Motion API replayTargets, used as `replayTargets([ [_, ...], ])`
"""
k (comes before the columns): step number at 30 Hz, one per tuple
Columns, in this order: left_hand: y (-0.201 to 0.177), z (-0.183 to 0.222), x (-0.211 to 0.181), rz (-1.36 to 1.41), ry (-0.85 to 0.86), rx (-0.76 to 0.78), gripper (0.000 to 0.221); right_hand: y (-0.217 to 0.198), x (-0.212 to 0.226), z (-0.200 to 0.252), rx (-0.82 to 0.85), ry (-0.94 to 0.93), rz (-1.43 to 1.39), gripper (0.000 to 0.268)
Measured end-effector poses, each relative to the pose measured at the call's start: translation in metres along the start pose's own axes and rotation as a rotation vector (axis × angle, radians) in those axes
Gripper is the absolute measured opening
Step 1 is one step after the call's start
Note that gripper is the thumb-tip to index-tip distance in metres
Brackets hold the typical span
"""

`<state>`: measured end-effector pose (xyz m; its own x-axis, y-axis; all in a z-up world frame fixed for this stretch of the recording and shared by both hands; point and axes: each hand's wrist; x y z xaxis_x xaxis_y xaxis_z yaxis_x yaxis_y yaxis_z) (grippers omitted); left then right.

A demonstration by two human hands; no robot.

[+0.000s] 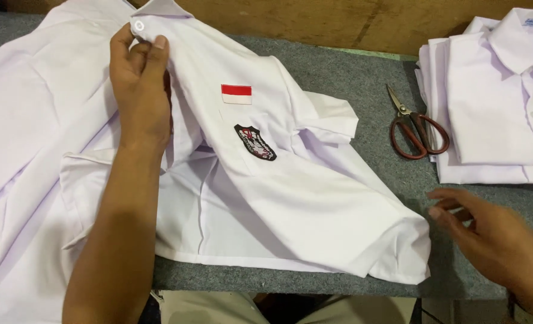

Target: Inspecting a white school shirt collar for loose threads and trimming them using thread snips before folding the garment.

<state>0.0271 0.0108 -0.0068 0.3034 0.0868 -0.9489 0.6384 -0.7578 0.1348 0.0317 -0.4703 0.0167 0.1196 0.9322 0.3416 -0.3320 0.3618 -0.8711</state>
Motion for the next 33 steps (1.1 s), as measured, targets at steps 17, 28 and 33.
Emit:
replayTargets([
  [17,0.005,0.009,-0.006,-0.128,-0.047,0.110,0.071,-0.007,0.133,-0.101,0.063,-0.612,-1.124,0.006],
  [28,0.013,0.017,-0.009,-0.242,0.104,0.252,0.068,0.001,0.062,0.032,-0.381,-0.870,-0.258,0.005],
  [33,0.016,0.019,-0.010,-0.359,0.073,0.275,0.039,0.058,-0.019,0.046,0.212,-1.064,0.048,0.039],
])
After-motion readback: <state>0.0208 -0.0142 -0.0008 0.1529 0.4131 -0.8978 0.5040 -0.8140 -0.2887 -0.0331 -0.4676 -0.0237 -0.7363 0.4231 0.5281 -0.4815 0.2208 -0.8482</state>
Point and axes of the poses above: each hand's wrist, its own z-axis away from the middle knuckle, its own y-axis out of the palm, x = y × z, and after that the axes turned 9 degrees about -z, right-handed
